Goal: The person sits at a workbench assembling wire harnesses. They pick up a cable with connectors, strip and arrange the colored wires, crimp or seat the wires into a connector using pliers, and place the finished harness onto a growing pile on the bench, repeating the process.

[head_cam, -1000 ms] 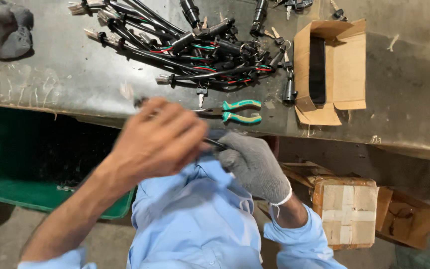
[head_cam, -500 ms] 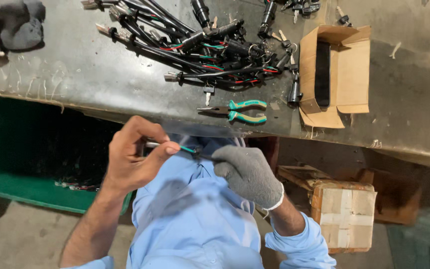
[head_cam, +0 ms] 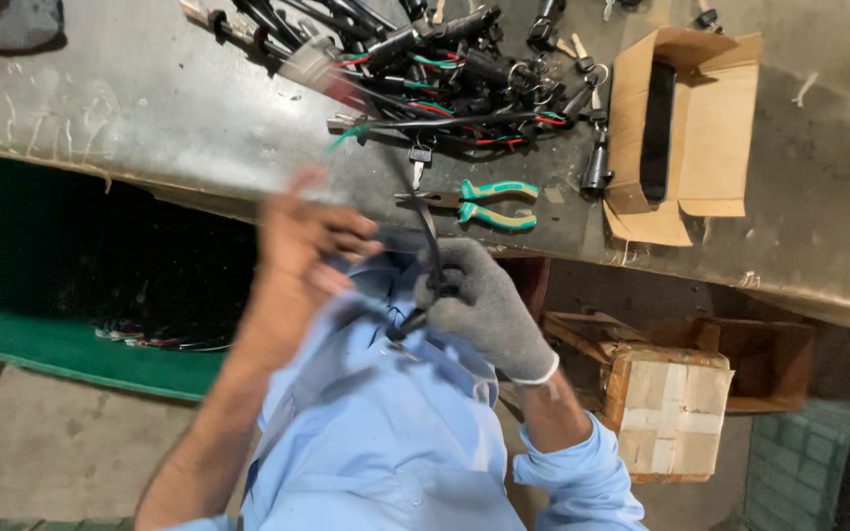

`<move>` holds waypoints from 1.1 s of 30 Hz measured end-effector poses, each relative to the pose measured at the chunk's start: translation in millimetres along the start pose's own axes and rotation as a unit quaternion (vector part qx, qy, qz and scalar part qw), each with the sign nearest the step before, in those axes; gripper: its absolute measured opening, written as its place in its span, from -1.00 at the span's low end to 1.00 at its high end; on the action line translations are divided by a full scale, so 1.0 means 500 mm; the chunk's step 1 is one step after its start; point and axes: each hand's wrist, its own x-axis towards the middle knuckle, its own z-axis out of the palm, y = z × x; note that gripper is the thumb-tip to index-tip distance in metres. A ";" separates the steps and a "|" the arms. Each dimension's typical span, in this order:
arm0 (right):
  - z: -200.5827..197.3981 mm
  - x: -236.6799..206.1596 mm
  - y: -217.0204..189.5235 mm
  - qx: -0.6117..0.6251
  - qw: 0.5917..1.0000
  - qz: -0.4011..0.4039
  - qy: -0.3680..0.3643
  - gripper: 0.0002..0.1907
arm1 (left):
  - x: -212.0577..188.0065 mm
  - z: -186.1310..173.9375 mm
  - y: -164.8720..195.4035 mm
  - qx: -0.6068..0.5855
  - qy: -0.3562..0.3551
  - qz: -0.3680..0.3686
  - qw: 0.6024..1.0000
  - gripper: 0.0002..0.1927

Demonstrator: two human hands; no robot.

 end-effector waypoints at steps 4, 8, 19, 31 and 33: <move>-0.020 0.005 0.041 0.055 0.997 -0.047 -0.014 -0.83 | -0.067 0.023 -0.104 0.487 -0.128 0.130 0.854 -0.60; -0.013 0.001 0.069 -0.046 0.991 -0.116 0.054 -0.83 | -0.104 0.019 -0.176 0.229 -0.050 -0.092 0.968 -0.74; 0.006 -0.009 0.087 0.041 0.983 -0.140 0.112 -0.65 | -0.106 0.024 -0.231 0.060 0.002 -0.039 0.997 -0.55; 0.020 -0.013 0.108 0.091 0.980 -0.113 0.134 -0.71 | -0.113 0.020 -0.273 -0.043 0.033 -0.021 0.998 -0.49; 0.016 -0.029 0.110 -0.011 0.980 -0.133 0.150 -0.71 | -0.117 0.012 -0.280 -0.048 0.017 -0.028 0.998 -0.50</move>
